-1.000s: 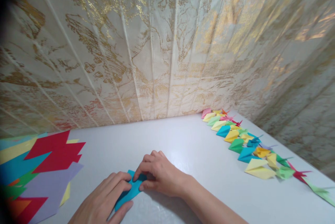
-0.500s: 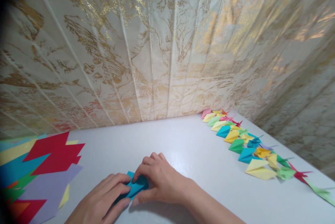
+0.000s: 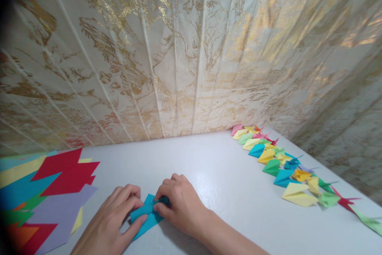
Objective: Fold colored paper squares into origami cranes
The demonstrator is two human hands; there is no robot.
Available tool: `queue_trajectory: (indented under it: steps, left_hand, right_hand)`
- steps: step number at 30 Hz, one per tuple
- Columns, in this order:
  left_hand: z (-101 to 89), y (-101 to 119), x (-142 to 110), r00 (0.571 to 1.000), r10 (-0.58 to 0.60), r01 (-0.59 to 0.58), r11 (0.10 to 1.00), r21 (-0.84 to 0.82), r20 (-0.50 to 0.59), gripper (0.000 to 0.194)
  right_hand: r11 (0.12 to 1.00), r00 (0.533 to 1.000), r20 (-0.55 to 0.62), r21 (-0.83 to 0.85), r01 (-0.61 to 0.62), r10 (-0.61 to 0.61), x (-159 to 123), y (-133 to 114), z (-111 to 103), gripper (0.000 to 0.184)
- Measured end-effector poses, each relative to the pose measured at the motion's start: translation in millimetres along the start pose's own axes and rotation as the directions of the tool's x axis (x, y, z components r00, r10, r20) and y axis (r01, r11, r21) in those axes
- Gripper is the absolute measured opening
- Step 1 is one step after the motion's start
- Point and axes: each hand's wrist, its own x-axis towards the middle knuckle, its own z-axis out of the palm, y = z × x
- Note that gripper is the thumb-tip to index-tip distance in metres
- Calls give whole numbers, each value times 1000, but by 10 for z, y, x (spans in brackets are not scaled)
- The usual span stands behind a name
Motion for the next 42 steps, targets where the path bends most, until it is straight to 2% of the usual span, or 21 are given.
queue_trajectory:
  steps: [5, 9, 14, 18, 20, 26, 33, 37, 42]
  left_hand:
    - [27, -11, 28, 996, -85, 85, 996, 1, -12, 10]
    - [50, -21, 27, 987, -161, 161, 987, 17, 19, 6]
    - [30, -48, 19, 984, -167, 170, 984, -49, 58, 16]
    - [-2, -37, 32, 977, -196, 203, 976, -77, 88, 21]
    - [-15, -39, 39, 973, -198, 209, 973, -93, 115, 23]
    - [-55, -84, 77, 950, -205, 231, 969, -89, 235, 50]
    - [-191, -31, 136, 903, -227, 290, 949, -128, 366, 56]
    - [-163, -70, 109, 925, -203, 262, 953, -153, 322, 54]
    - [-63, -160, 71, 955, -205, 246, 952, -184, 216, 47]
  right_hand:
    - [996, 997, 0, -44, -76, 76, 33, -68, 30, 13]
    - [996, 997, -13, -50, -77, 77, 27, -66, 50, 14]
    - [996, 996, -28, -24, -87, 86, 26, -68, 65, 17]
    - [990, 988, -64, -12, -139, 138, 40, -129, 107, 30]
    - [987, 984, -77, 6, -160, 159, 41, -161, 122, 32]
    - [980, 983, -72, 119, -158, 168, 14, -163, 86, 29]
    - [979, 995, -16, 181, -96, 100, -27, 9, -54, 44]
    - [977, 997, -12, 201, -71, 75, -77, 74, -111, 51]
    - [965, 996, 10, 245, -92, 92, -93, 31, -152, 25]
